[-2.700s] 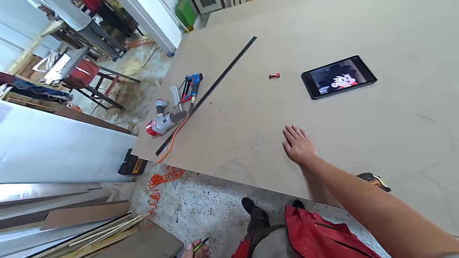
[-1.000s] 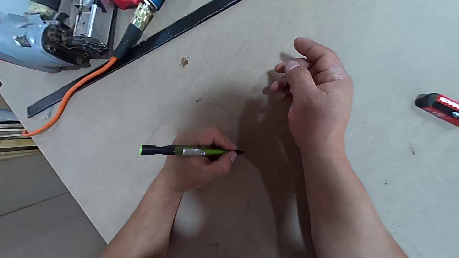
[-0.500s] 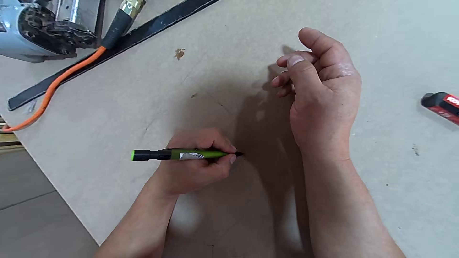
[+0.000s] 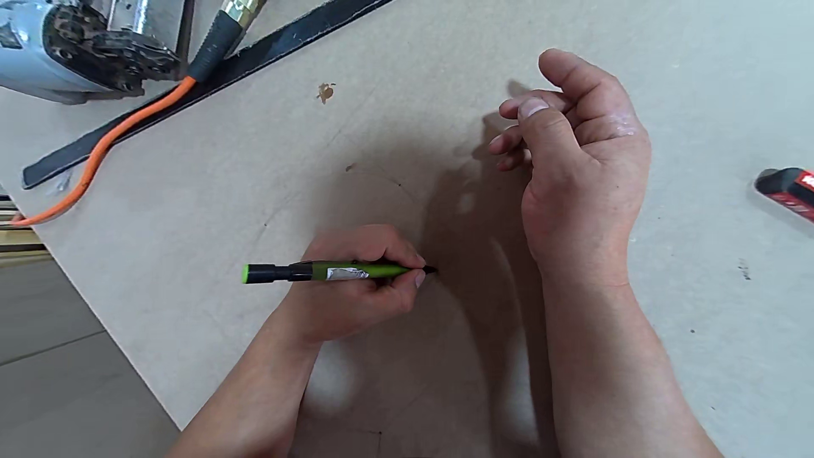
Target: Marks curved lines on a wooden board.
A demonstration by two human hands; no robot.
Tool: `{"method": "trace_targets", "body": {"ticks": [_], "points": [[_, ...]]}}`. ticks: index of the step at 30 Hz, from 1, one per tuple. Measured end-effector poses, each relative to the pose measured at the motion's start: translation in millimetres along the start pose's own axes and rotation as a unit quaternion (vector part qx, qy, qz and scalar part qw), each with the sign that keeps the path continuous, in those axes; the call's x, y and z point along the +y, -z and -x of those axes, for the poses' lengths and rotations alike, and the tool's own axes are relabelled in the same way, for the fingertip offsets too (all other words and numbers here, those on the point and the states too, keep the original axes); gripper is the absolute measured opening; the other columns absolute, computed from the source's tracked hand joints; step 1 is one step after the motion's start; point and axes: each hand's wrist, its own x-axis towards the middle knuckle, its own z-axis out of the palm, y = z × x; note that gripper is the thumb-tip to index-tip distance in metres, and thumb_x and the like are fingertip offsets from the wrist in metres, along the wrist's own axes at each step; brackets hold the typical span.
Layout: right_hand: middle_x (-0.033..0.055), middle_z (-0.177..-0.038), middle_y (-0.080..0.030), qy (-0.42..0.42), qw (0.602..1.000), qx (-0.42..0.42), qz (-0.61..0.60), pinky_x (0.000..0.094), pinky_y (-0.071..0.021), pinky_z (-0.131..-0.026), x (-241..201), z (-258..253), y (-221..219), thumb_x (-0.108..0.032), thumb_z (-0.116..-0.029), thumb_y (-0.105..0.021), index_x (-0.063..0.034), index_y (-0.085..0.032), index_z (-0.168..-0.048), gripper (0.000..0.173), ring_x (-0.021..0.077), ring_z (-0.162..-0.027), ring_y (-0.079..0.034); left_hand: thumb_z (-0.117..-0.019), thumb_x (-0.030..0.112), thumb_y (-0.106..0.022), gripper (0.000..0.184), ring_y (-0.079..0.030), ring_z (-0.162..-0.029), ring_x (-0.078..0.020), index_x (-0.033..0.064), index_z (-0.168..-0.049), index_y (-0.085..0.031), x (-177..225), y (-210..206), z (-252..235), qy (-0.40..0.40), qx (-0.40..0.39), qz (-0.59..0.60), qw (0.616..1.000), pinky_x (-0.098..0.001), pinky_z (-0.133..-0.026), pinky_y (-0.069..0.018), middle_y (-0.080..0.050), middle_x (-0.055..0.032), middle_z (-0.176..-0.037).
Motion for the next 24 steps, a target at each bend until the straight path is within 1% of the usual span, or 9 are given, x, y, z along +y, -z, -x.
{"method": "trace_targets", "body": {"ticks": [2,8,13,19,24], "points": [[0.0036,-0.100,-0.072,-0.002,1.000,-0.002,-0.004,0.0258,-0.0621,-0.065,-0.7,0.3,0.2,-0.013,-0.1047,-0.055,-0.0004,-0.055,-0.139,0.036,0.0127,-0.077,-0.071,-0.0838,0.008,-0.076,0.006,-0.067,-0.069,-0.0051,0.0077,-0.089,-0.072,0.0,-0.3,0.2,0.004,0.007,-0.002,1.000,-0.0194,-0.060,-0.0579,-0.072,0.0022,-0.083],[0.0036,-0.102,-0.072,-0.005,1.000,-0.003,-0.005,0.0258,-0.0623,-0.065,-0.4,0.6,0.3,-0.013,-0.1048,-0.056,-0.0009,-0.055,-0.139,0.036,0.0128,-0.076,-0.071,-0.0838,0.008,-0.076,0.006,-0.066,-0.066,-0.0035,0.0083,-0.088,-0.072,2.0,-2.0,-0.1,0.024,0.030,-0.016,0.999,-0.0171,-0.055,-0.0558,-0.073,0.0029,-0.082],[0.0036,-0.102,-0.073,-0.006,1.000,-0.005,-0.005,0.0255,-0.0620,-0.065,-0.3,0.4,0.5,-0.013,-0.1045,-0.056,-0.0011,-0.055,-0.139,0.036,0.0128,-0.077,-0.071,-0.0842,0.007,-0.075,0.007,-0.066,-0.067,-0.0032,0.0078,-0.090,-0.071,1.7,-2.9,-0.6,0.026,0.049,-0.028,0.998,-0.0161,-0.055,-0.0553,-0.073,0.0022,-0.084],[0.0032,-0.102,-0.072,-0.007,1.000,-0.007,-0.005,0.0256,-0.0621,-0.066,-1.1,0.8,0.9,-0.013,-0.1044,-0.055,-0.0015,-0.055,-0.139,0.036,0.0125,-0.078,-0.071,-0.0844,0.007,-0.076,0.008,-0.066,-0.066,-0.0046,0.0075,-0.091,-0.071,1.0,-4.5,-2.0,0.029,0.069,-0.029,0.997,-0.0177,-0.055,-0.0560,-0.073,0.0010,-0.084],[0.0027,-0.101,-0.072,-0.012,1.000,-0.010,-0.005,0.0259,-0.0620,-0.066,-2.1,1.5,1.0,-0.013,-0.1046,-0.055,-0.0020,-0.056,-0.139,0.036,0.0124,-0.077,-0.071,-0.0858,0.006,-0.075,0.007,-0.066,-0.063,-0.0054,0.0074,-0.092,-0.071,2.6,-6.4,-3.7,0.047,0.094,-0.031,0.994,-0.0189,-0.051,-0.0557,-0.073,0.0006,-0.083]]}}
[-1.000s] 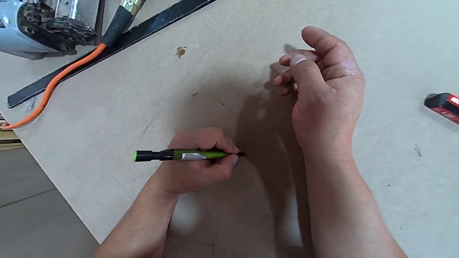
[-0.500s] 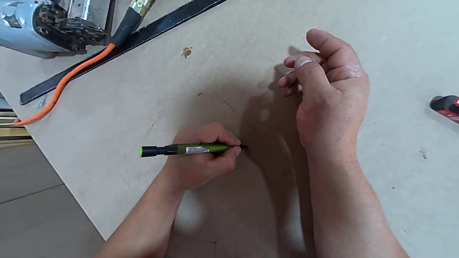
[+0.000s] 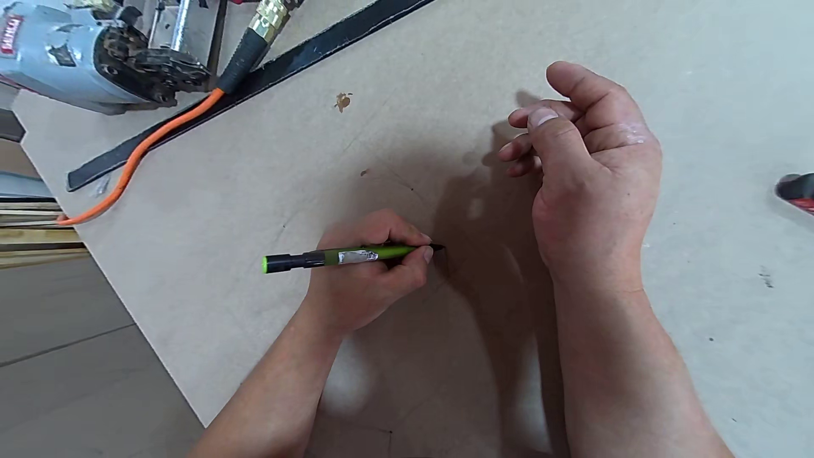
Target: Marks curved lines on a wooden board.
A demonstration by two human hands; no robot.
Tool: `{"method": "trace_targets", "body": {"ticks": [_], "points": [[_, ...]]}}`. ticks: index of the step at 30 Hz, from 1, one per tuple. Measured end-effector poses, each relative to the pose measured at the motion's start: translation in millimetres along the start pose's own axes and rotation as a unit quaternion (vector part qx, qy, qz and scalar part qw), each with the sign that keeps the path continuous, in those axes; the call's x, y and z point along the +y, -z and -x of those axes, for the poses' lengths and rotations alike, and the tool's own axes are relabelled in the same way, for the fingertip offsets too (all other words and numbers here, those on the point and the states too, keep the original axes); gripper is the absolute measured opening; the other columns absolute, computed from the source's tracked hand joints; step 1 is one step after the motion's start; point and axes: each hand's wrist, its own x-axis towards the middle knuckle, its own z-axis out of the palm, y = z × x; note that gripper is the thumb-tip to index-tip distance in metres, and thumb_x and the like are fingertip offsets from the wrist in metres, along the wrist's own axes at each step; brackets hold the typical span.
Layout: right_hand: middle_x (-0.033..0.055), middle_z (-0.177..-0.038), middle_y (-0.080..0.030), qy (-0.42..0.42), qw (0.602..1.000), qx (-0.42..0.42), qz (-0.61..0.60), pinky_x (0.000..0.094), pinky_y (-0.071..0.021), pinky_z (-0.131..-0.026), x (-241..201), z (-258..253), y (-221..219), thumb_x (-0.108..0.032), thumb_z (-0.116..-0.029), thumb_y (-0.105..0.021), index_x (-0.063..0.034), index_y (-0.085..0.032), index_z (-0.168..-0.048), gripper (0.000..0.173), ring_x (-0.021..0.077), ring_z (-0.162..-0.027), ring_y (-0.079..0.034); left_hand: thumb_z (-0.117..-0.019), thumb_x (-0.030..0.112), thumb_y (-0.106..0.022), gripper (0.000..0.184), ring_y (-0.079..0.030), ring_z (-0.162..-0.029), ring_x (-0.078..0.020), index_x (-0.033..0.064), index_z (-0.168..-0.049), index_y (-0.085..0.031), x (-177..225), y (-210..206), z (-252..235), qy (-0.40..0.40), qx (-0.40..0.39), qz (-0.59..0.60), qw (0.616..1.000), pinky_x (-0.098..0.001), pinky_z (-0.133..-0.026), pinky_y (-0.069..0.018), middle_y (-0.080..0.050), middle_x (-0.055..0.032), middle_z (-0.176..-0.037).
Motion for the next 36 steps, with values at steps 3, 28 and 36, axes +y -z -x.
{"method": "trace_targets", "body": {"ticks": [3,28,36], "points": [[0.0025,-0.101,-0.072,-0.001,1.000,-0.001,0.001,0.0257,-0.0619,-0.066,0.1,0.1,0.2,-0.014,-0.1047,-0.055,-0.0021,-0.055,-0.139,0.036,0.0123,-0.078,-0.071,-0.0863,0.006,-0.074,0.007,-0.066,-0.062,-0.0063,0.0076,-0.092,-0.071,0.4,-1.5,-0.2,0.011,0.016,-0.004,1.000,-0.0197,-0.051,-0.0557,-0.073,0.0001,-0.084],[0.0012,-0.101,-0.072,-0.001,1.000,-0.006,-0.004,0.0251,-0.0620,-0.067,0.4,1.0,-0.2,-0.014,-0.1045,-0.056,-0.0034,-0.057,-0.137,0.034,0.0114,-0.078,-0.071,-0.0911,0.005,-0.073,0.005,-0.068,-0.058,-0.0125,0.0059,-0.094,-0.068,6.4,-12.3,-10.2,0.084,0.157,-0.013,0.984,-0.0245,-0.048,-0.0579,-0.074,-0.0044,-0.079],[0.0012,-0.101,-0.072,-0.001,1.000,-0.006,-0.003,0.0252,-0.0620,-0.068,0.4,1.1,0.2,-0.014,-0.1046,-0.057,-0.0037,-0.057,-0.137,0.034,0.0113,-0.079,-0.071,-0.0933,0.006,-0.072,0.006,-0.070,-0.060,-0.0137,0.0051,-0.096,-0.068,8.8,-17.7,-13.3,0.115,0.202,-0.022,0.972,-0.0260,-0.050,-0.0602,-0.073,-0.0044,-0.079]]}}
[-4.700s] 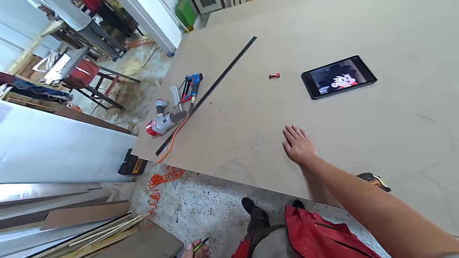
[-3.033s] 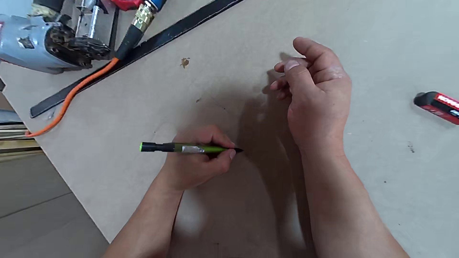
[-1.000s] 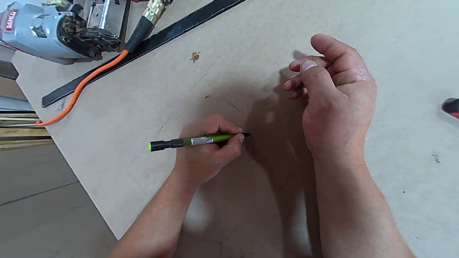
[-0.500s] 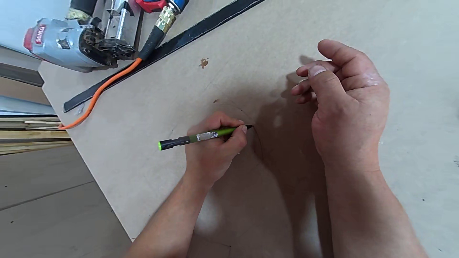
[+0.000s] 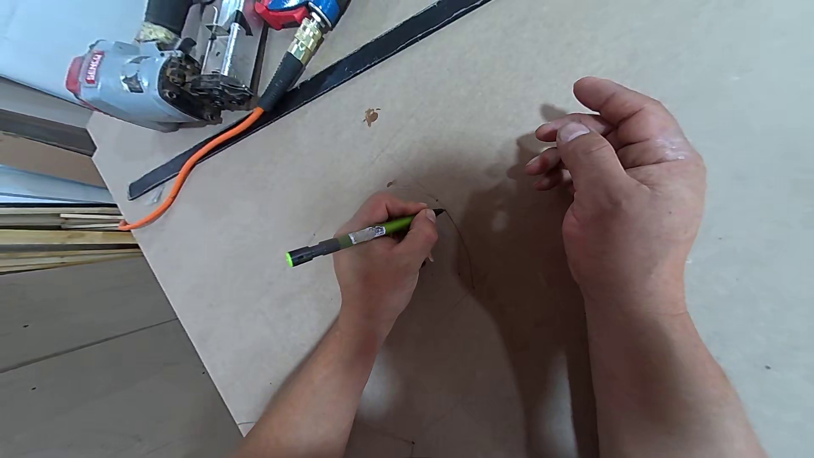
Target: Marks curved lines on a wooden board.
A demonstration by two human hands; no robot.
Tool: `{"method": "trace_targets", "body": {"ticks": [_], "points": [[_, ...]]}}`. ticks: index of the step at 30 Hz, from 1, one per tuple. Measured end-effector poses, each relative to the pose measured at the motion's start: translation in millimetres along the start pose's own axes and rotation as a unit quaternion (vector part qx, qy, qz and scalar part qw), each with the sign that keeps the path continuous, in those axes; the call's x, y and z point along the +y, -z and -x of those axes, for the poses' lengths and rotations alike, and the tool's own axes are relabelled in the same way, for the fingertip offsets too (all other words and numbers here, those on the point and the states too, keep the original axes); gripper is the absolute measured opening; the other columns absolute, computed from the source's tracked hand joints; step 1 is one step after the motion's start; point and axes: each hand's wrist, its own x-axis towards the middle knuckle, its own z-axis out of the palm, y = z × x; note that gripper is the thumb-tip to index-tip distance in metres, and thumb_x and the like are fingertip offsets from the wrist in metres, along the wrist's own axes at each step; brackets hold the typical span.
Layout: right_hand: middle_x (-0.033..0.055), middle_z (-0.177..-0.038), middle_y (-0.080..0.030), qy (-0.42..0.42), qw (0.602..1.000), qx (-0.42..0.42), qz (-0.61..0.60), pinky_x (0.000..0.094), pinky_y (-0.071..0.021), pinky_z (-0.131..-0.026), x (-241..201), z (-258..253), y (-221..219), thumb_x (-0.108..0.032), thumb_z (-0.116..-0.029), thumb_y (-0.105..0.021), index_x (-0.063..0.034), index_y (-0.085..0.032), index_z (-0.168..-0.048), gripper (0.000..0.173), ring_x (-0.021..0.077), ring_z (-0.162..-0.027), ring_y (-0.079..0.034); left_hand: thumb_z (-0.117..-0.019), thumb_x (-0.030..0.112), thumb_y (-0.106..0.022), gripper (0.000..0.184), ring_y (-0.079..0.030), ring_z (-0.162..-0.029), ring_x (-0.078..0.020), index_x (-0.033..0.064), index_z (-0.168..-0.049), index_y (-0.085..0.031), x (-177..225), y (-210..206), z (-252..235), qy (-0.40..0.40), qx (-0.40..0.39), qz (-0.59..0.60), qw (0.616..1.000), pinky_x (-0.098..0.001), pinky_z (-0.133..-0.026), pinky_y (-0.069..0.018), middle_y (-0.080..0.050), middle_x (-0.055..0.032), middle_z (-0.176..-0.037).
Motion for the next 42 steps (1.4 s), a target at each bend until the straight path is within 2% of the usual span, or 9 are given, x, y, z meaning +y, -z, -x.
{"method": "trace_targets", "body": {"ticks": [10,15,20,24,28,32,36,40,42], "points": [[0.0007,-0.102,-0.072,0.002,1.000,0.001,0.005,0.0254,-0.0626,-0.069,1.0,0.6,0.1,-0.015,-0.1049,-0.056,-0.0048,-0.058,-0.136,0.033,0.0109,-0.079,-0.071,-0.0937,0.004,-0.070,0.005,-0.073,-0.062,-0.0173,0.0040,-0.094,-0.066,2.1,-8.4,-2.2,0.025,0.068,0.027,0.997,-0.0307,-0.055,-0.0643,-0.074,-0.0073,-0.079],[0.0005,-0.103,-0.073,0.006,1.000,-0.006,0.006,0.0256,-0.0627,-0.068,3.0,0.2,1.7,-0.016,-0.1053,-0.055,-0.0048,-0.057,-0.137,0.033,0.0107,-0.079,-0.071,-0.0966,0.004,-0.065,0.002,-0.072,-0.063,-0.0158,0.0033,-0.095,-0.064,-19.0,26.3,-19.0,0.029,0.077,0.120,0.989,-0.0292,-0.057,-0.0622,-0.074,-0.0087,-0.078],[0.0001,-0.102,-0.073,0.020,0.999,-0.002,0.030,0.0263,-0.0631,-0.066,4.2,0.4,2.9,-0.017,-0.1051,-0.056,-0.0063,-0.058,-0.137,0.033,0.0104,-0.078,-0.072,-0.0952,0.005,-0.065,0.001,-0.069,-0.061,-0.0136,0.0051,-0.095,-0.067,-50.0,89.7,-72.3,-0.017,-0.104,0.136,0.985,-0.0263,-0.055,-0.0590,-0.073,-0.0081,-0.078],[-0.0021,-0.100,-0.073,0.048,0.996,-0.008,0.073,0.0269,-0.0638,-0.069,8.3,0.5,3.3,-0.019,-0.1050,-0.055,-0.0085,-0.060,-0.135,0.032,0.0095,-0.080,-0.072,-0.0915,0.008,-0.071,0.005,-0.066,-0.058,-0.0123,0.0060,-0.094,-0.068,-50.5,92.1,-113.1,-0.059,-0.282,0.097,0.953,-0.0249,-0.051,-0.0570,-0.072,-0.0064,-0.078],[-0.0009,-0.096,-0.074,0.067,0.994,0.009,0.084,0.0299,-0.0651,-0.073,11.5,-1.5,4.4,-0.020,-0.1056,-0.054,-0.0082,-0.065,-0.129,0.028,0.0113,-0.081,-0.073,-0.0891,0.009,-0.070,0.006,-0.065,-0.060,-0.0120,0.0044,-0.093,-0.068,-34.9,59.2,-154.3,-0.133,-0.438,0.049,0.888,-0.0255,-0.051,-0.0558,-0.072,-0.0068,-0.082],[-0.0040,-0.089,-0.073,0.050,0.976,0.168,0.133,0.0288,-0.0647,-0.070,13.7,-0.2,-19.5,-0.021,-0.1040,-0.053,-0.0095,-0.069,-0.118,0.024,0.0076,-0.076,-0.072,-0.0898,0.010,-0.069,0.004,-0.064,-0.058,-0.0105,0.0062,-0.092,-0.067,-20.2,27.7,-181.5,-0.184,-0.583,0.043,0.790,-0.0246,-0.048,-0.0536,-0.071,-0.0041,-0.080],[-0.0095,-0.084,-0.073,-0.001,0.942,0.251,0.224,0.0251,-0.0600,-0.069,11.9,-4.5,-34.7,-0.027,-0.1019,-0.053,-0.0176,-0.075,-0.103,0.024,0.0019,-0.074,-0.069,-0.0885,0.010,-0.070,0.005,-0.064,-0.056,-0.0120,0.0080,-0.088,-0.066,-12.3,10.5,-194.9,-0.205,-0.650,0.039,0.731,-0.0257,-0.045,-0.0537,-0.071,-0.0044,-0.078],[-0.0094,-0.075,-0.070,0.003,0.926,0.261,0.274,0.0240,-0.0576,-0.064,10.5,-10.6,-34.0,-0.027,-0.1008,-0.055,-0.0185,-0.072,-0.082,0.026,0.0009,-0.068,-0.068,-0.0868,0.010,-0.070,0.004,-0.064,-0.059,-0.0096,0.0100,-0.087,-0.066,-11.2,5.4,-199.2,-0.241,-0.655,0.038,0.715,-0.0231,-0.047,-0.0526,-0.071,-0.0023,-0.080],[-0.0093,-0.074,-0.070,0.016,0.923,0.265,0.279,0.0230,-0.0580,-0.064,10.7,-10.1,-32.3,-0.025,-0.1001,-0.056,-0.0182,-0.072,-0.080,0.027,0.0008,-0.067,-0.068,-0.0866,0.010,-0.070,0.004,-0.065,-0.060,-0.0091,0.0099,-0.087,-0.066,-12.2,4.3,-198.2,-0.257,-0.651,0.043,0.713,-0.0227,-0.048,-0.0530,-0.071,-0.0019,-0.080]]}}
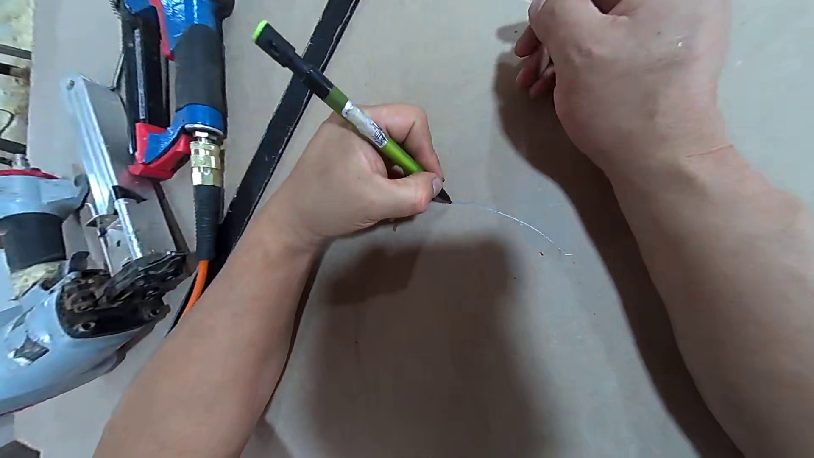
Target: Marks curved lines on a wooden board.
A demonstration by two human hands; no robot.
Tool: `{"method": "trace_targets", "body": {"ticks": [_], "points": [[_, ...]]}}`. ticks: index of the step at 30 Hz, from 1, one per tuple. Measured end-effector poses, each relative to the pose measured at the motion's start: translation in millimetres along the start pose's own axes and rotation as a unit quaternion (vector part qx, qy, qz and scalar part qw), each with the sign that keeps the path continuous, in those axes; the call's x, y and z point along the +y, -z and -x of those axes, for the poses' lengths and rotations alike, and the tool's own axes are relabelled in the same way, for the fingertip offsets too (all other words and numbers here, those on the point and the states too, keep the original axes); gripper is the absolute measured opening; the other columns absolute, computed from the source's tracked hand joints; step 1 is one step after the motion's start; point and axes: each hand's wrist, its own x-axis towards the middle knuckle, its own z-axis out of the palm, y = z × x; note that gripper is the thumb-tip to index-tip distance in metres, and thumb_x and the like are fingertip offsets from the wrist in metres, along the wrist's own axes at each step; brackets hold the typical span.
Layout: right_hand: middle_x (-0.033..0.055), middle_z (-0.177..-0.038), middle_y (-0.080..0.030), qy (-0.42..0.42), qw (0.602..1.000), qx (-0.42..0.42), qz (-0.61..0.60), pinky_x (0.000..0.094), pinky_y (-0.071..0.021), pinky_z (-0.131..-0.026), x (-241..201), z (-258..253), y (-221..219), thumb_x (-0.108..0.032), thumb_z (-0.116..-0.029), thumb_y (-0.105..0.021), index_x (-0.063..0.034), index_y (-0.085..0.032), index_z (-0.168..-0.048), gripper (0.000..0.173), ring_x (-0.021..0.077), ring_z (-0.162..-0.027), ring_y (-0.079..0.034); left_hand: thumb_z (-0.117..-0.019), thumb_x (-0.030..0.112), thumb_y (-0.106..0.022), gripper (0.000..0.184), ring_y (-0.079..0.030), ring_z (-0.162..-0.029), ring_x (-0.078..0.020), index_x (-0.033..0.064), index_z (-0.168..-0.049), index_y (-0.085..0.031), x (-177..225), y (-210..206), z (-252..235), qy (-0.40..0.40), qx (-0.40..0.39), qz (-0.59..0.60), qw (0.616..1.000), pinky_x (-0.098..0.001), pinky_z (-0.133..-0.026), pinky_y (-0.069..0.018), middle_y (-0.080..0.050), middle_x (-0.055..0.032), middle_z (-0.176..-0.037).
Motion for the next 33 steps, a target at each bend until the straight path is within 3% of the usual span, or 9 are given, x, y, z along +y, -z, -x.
{"method": "trace_targets", "body": {"ticks": [2,6,11,19,23,33], "points": [[-0.0097,-0.074,-0.070,0.001,1.000,0.004,-0.002,0.0225,-0.0574,-0.063,0.4,1.0,0.9,-0.025,-0.1003,-0.057,-0.0187,-0.072,-0.080,0.026,0.0003,-0.067,-0.067,-0.0871,0.010,-0.071,0.005,-0.066,-0.062,-0.0098,0.0094,-0.089,-0.066,-0.3,-1.9,0.7,-0.006,0.001,-0.003,1.000,-0.0235,-0.050,-0.0545,-0.071,-0.0022,-0.081],[-0.0107,-0.079,-0.072,0.003,1.000,-0.004,-0.008,0.0210,-0.0592,-0.065,0.9,-0.2,1.7,-0.025,-0.1008,-0.054,-0.0185,-0.076,-0.094,0.023,-0.0005,-0.070,-0.069,-0.0869,0.011,-0.072,0.005,-0.067,-0.064,-0.0101,0.0089,-0.089,-0.068,0.5,-2.5,1.3,-0.002,0.005,-0.004,1.000,-0.0236,-0.052,-0.0564,-0.073,-0.0027,-0.083],[-0.0110,-0.081,-0.072,-0.002,1.000,-0.015,-0.005,0.0199,-0.0586,-0.064,-1.4,-2.0,1.4,-0.027,-0.1018,-0.054,-0.0194,-0.075,-0.099,0.023,-0.0017,-0.070,-0.068,-0.0875,0.010,-0.074,0.007,-0.068,-0.064,-0.0113,0.0065,-0.092,-0.069,0.4,-0.4,2.1,0.001,-0.002,0.005,1.000,-0.0240,-0.052,-0.0573,-0.073,-0.0043,-0.083],[-0.0103,-0.070,-0.067,0.013,1.000,-0.005,0.009,0.0229,-0.0538,-0.058,1.8,1.5,3.0,-0.027,-0.0990,-0.058,-0.0195,-0.071,-0.078,0.026,-0.0005,-0.064,-0.065,-0.0865,0.009,-0.072,0.005,-0.066,-0.064,-0.0088,0.0080,-0.090,-0.068,2.3,-3.7,2.3,-0.005,-0.003,-0.013,1.000,-0.0225,-0.052,-0.0555,-0.073,-0.0023,-0.083],[-0.0079,-0.070,-0.067,0.044,0.999,-0.004,-0.014,0.0246,-0.0549,-0.057,5.4,1.2,1.2,-0.025,-0.0986,-0.061,-0.0179,-0.070,-0.077,0.025,0.0023,-0.063,-0.065,-0.0866,0.008,-0.072,0.005,-0.067,-0.064,-0.0085,0.0081,-0.089,-0.068,2.5,-2.4,3.0,-0.007,-0.003,-0.019,1.000,-0.0220,-0.052,-0.0557,-0.073,-0.0019,-0.082],[-0.0077,-0.073,-0.067,0.018,0.999,-0.031,-0.025,0.0206,-0.0558,-0.061,5.8,4.1,2.5,-0.020,-0.0980,-0.062,-0.0159,-0.071,-0.082,0.019,0.0000,-0.065,-0.065,-0.0863,0.007,-0.072,0.005,-0.066,-0.063,-0.0086,0.0082,-0.088,-0.067,1.7,-0.7,5.1,-0.021,-0.002,-0.034,0.999,-0.0228,-0.051,-0.0552,-0.071,-0.0013,-0.079]]}}
